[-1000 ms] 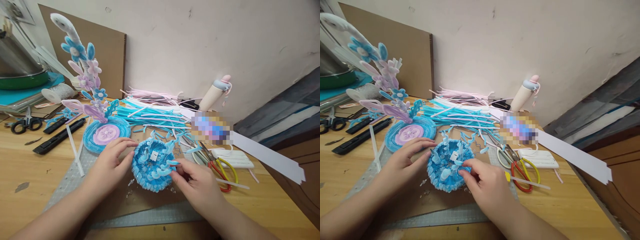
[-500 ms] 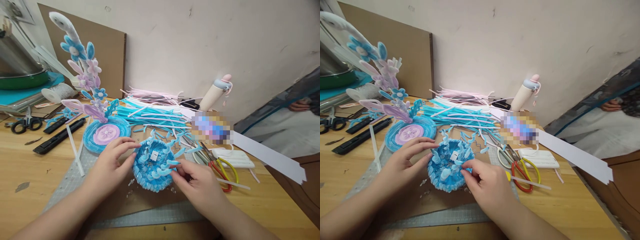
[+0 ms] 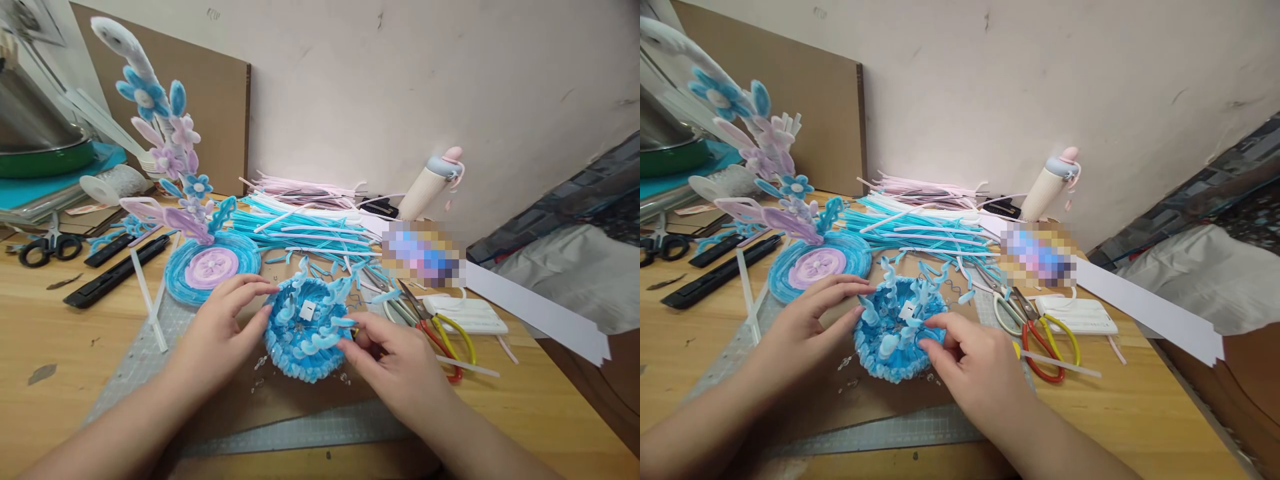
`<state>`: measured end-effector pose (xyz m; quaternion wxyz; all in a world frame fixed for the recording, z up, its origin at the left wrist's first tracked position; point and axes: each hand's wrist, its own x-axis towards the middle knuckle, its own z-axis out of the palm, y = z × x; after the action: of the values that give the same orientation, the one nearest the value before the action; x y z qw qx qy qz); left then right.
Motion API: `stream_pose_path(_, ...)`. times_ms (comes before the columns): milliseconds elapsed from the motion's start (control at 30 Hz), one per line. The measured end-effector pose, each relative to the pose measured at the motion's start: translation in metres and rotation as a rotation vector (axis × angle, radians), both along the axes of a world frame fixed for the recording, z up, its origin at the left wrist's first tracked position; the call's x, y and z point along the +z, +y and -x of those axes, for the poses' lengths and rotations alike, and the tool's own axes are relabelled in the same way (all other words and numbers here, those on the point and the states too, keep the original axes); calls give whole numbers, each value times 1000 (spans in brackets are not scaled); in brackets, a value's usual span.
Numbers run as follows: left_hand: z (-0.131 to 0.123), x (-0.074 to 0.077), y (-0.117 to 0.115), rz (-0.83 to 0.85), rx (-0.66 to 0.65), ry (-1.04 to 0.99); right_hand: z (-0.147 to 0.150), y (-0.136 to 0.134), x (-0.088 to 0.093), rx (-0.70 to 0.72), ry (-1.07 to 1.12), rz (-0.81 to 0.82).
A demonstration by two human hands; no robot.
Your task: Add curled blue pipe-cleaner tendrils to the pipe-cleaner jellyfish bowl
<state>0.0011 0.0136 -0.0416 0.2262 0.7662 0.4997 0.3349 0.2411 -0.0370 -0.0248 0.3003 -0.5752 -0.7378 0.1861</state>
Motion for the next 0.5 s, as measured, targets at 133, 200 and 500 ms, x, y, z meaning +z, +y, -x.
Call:
stream_pose_path(133,0,0,0,-10,-5,2,4,3,-7,7,38,-19)
stream_pose_path(200,0,0,0,-9,-5,2,6,4,-9,3,47,-49)
stream_pose_path(500,0,-1,1,-4,12,11,-3,-2,-4,32,-30,-23)
